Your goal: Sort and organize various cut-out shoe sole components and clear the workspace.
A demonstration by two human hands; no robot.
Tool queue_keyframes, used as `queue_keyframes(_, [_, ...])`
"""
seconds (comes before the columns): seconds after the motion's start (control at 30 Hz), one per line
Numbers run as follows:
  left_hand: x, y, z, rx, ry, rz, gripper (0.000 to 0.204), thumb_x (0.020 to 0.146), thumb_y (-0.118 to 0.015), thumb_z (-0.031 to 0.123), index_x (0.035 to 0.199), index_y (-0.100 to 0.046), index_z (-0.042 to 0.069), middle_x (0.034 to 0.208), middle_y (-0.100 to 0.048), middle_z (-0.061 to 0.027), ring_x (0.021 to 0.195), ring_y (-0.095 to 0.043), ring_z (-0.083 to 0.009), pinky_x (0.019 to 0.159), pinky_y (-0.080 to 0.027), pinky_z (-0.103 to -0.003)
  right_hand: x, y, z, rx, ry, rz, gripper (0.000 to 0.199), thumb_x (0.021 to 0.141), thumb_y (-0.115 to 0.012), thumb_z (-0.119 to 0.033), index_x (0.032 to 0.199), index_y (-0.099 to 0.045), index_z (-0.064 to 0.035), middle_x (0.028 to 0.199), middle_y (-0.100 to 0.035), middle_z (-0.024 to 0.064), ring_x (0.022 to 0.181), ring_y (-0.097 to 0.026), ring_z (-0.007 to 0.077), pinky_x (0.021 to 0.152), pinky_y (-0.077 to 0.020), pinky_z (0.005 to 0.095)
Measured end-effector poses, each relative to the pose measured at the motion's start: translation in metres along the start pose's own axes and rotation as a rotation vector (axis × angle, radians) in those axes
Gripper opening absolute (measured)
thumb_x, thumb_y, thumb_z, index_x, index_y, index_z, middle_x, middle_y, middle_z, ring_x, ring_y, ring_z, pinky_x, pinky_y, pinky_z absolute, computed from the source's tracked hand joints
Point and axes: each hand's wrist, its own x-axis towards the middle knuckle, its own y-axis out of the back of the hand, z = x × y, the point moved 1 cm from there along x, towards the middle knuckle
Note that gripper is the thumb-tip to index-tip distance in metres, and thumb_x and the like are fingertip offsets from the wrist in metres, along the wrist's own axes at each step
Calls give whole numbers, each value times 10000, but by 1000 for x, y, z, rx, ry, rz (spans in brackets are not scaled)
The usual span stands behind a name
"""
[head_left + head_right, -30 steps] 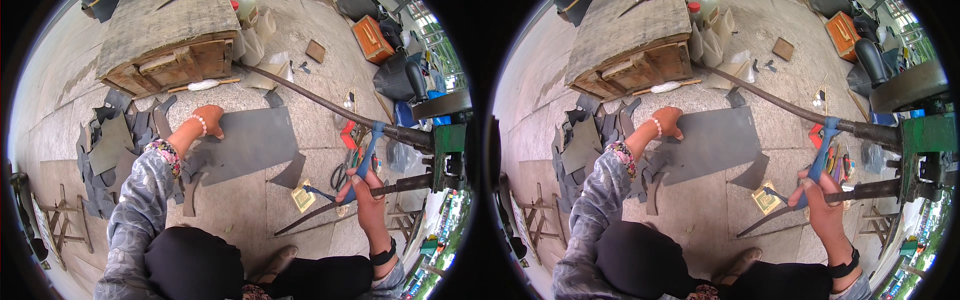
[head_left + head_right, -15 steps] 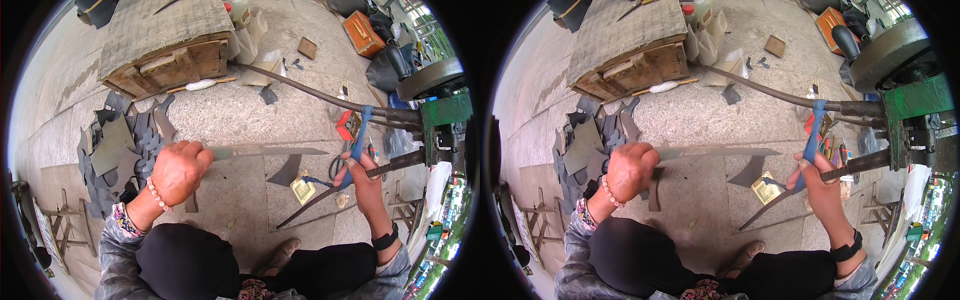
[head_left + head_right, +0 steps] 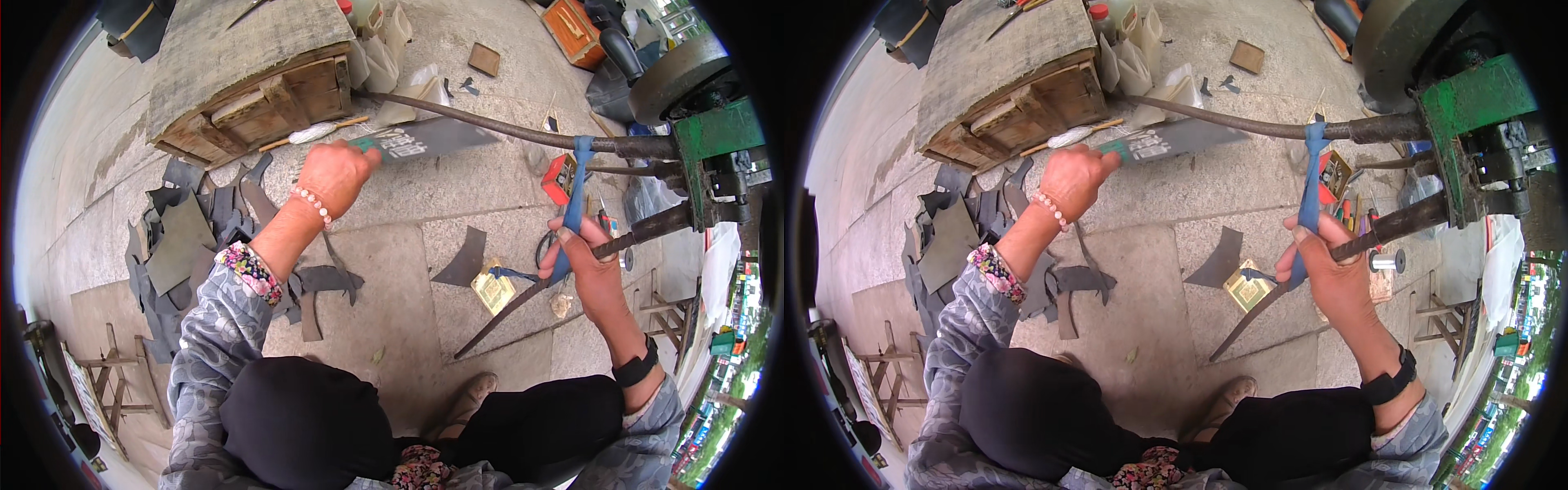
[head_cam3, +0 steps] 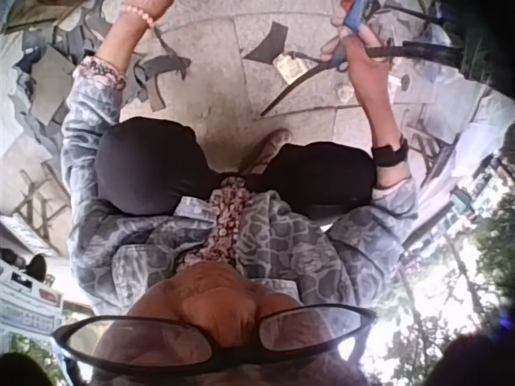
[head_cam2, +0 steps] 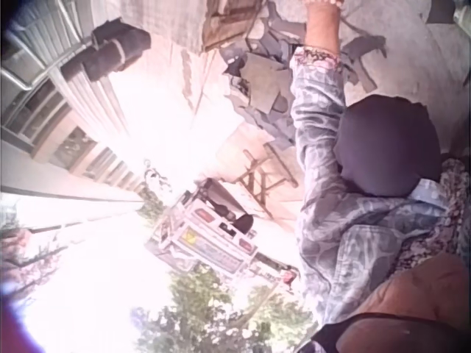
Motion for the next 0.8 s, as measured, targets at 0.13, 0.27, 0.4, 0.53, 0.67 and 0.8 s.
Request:
queue_keyframes(0.13, [-21,-1,16,-61,-133,-82,94,758,-578,102,845,-609,122,693,-634,-55,739,-643,-239,610,-522,-359,-1,2,2,6,-21,23,229,971,-477,-157,1091,-585,5,680,-628,86,620,-635,145,578,-517,270])
queue_keyframes(0.27, [-53,20,19,-167,-150,-68,187,696,-584,38,874,-581,97,705,-602,-62,726,-617,-256,611,-503,-372,0,0,2,5,-6,12,229,968,-480,-154,1089,-588,7,677,-630,87,623,-637,147,578,-519,273])
queue_keyframes(0.4, [-69,44,17,-201,-86,-48,237,686,-587,21,910,-599,99,734,-620,-53,707,-604,-249,604,-499,-369,-2,0,1,18,-8,26,227,961,-492,-156,1083,-596,5,674,-632,85,623,-637,146,584,-518,271])
queue_keyframes(0.53, [-84,49,11,-202,-28,-1,334,664,-592,-6,980,-623,100,784,-648,-47,702,-594,-247,604,-495,-364,-1,-2,0,1,-20,30,230,958,-499,-170,1078,-603,-4,682,-634,76,625,-633,138,597,-512,270])
queue_keyframes(0.67, [-93,61,7,-138,-16,114,362,650,-622,12,1002,-607,96,757,-627,-42,723,-597,-242,608,-489,-349,-3,1,2,-38,-36,29,238,981,-457,-169,1124,-563,-12,693,-616,74,626,-621,150,590,-505,276])
queue_keyframes(0.8, [-123,64,-9,-145,122,166,349,679,-622,-4,1014,-633,91,789,-649,-50,711,-593,-252,627,-495,-364,-1,-2,2,-27,-23,11,247,970,-475,-181,1116,-582,-12,691,-626,67,628,-623,138,592,-497,267])
